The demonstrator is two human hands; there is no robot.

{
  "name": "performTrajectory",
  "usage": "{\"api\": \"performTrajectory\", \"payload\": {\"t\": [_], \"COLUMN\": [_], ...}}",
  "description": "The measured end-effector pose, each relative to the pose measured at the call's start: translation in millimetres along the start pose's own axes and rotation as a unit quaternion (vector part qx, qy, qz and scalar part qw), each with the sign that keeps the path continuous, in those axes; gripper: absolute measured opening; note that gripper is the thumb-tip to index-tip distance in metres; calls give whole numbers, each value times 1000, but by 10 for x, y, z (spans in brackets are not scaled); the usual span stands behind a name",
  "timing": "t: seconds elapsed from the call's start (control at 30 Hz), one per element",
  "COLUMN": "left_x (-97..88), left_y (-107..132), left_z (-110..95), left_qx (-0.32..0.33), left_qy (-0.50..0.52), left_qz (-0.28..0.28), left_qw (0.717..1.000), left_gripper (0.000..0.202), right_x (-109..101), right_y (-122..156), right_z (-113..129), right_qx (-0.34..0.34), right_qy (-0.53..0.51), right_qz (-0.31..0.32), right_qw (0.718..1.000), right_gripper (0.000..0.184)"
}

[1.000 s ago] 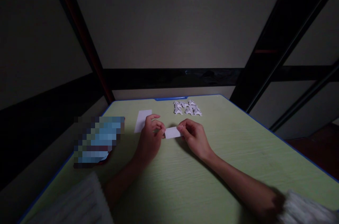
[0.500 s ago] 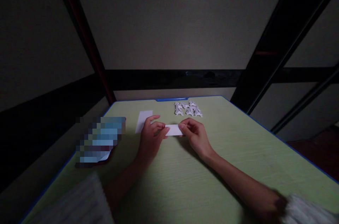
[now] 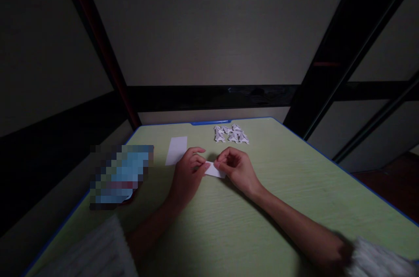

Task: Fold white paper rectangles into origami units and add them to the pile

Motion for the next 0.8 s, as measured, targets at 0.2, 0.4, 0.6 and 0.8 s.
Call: {"api": "performTrajectory", "payload": {"t": [0.2,0.4,0.6,0.8], "left_x": [-20,-147,-230,-268], "left_y": [9,8,18,19], "left_z": [-37,-80,-99,-97], "left_qx": [8,28,27,19], "left_qy": [-11,-11,-5,9], "left_qz": [-10,-68,-102,-130], "left_qw": [1000,997,994,991], "left_gripper": [19,17,19,18], "right_x": [11,15,-19,-46], "right_y": [-9,-29,-34,-57], "right_z": [7,-9,34,60], "right_qx": [-5,4,-2,-20], "right_qy": [-12,-35,-31,-27], "right_qz": [-1,-1,-14,-15], "right_qw": [1000,999,999,999], "right_gripper": [18,18,20,19]}}
Point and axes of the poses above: each hand's wrist, its own y-axis away from the middle knuckle, its own x-axis out of the palm, z = x × y, the point moved 9 cm from there along -y, towards the middle knuckle, and after that the axes turned 3 degrees about -y, right-handed, at the moved point
